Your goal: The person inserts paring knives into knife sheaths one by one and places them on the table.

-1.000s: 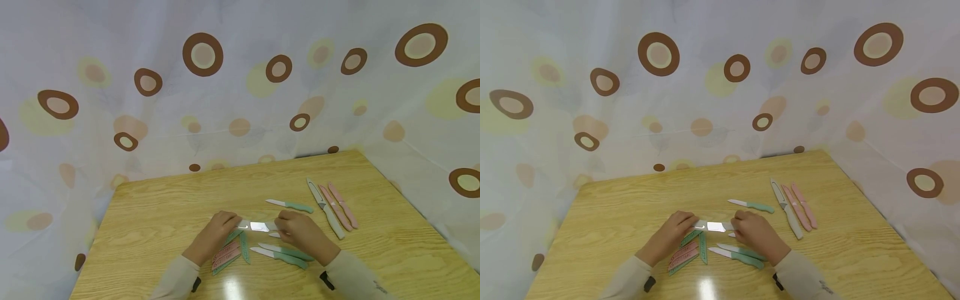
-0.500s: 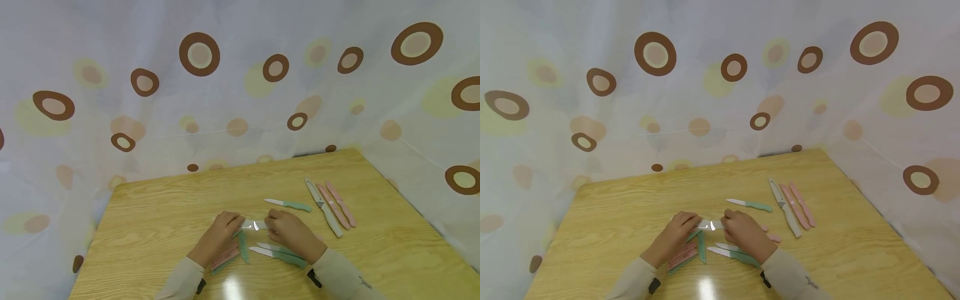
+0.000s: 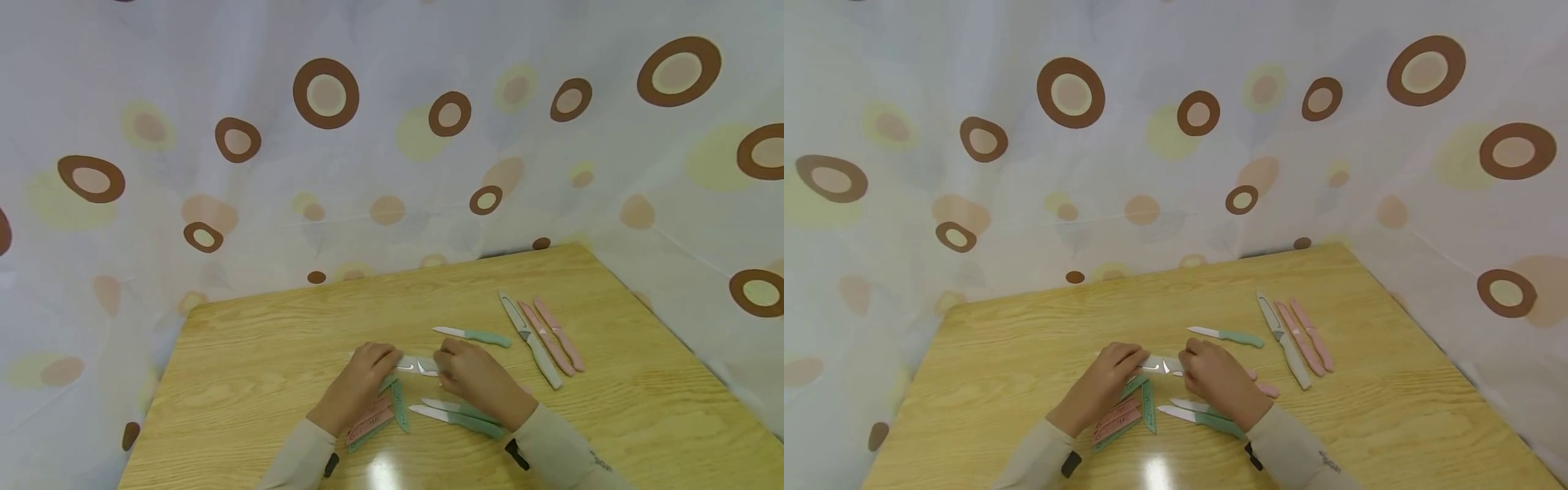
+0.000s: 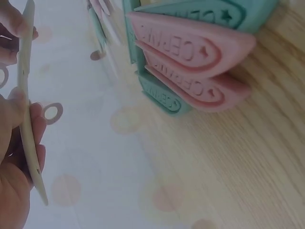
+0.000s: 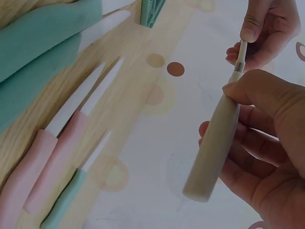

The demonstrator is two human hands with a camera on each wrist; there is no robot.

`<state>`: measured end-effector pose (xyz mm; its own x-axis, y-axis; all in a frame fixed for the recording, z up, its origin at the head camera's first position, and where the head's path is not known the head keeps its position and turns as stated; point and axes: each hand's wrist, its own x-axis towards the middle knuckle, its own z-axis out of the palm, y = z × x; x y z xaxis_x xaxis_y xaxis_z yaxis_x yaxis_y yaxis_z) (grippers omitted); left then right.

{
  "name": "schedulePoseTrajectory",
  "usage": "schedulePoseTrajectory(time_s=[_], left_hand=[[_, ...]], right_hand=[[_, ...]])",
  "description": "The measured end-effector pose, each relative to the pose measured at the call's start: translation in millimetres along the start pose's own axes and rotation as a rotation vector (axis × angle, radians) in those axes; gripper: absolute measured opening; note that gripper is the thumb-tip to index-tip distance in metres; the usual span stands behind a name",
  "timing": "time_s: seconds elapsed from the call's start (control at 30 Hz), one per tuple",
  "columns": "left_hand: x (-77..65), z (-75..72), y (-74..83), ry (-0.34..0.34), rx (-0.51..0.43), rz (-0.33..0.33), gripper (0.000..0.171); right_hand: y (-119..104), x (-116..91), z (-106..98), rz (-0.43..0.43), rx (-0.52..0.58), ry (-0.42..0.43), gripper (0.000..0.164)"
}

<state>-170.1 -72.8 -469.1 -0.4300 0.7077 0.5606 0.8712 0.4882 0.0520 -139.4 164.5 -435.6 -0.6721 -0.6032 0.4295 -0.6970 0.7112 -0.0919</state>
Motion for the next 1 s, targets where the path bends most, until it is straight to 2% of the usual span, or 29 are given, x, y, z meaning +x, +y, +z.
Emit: schedulePoseTrajectory(time_s=[0.37,0.47,0.63,0.73,0.87,1.0], left_hand=[[-0.1,11.5,3.0,-0.037,-0.050,0.012,0.037],[0.0,12.1,3.0,-0.049,-0.054,-0.008,0.040],[0.4,9.8,-2.5,-0.011,0.029,-0.117,0.047],[-3.6,7.7,-6.3,-0.015,0.077,-0.207,0.040],[-12.5,4.8,-6.9,-0.127,0.078,-0.323,0.033],[-19.0,4.8,-6.0,-0.220,0.073,-0.388,0.029]], right_hand=[[4.1,-11.9,9.1,0.057,0.030,-0.061,0.012],[5.0,-14.5,11.6,0.078,0.047,-0.098,0.011],[16.4,-23.8,10.2,0.169,0.061,-0.157,0.008],[32.2,-33.1,3.1,0.270,0.048,-0.160,0.014],[59.7,-47.9,-9.9,0.413,0.019,-0.125,0.018],[89.1,-62.3,-23.7,0.567,0.001,-0.081,0.011]])
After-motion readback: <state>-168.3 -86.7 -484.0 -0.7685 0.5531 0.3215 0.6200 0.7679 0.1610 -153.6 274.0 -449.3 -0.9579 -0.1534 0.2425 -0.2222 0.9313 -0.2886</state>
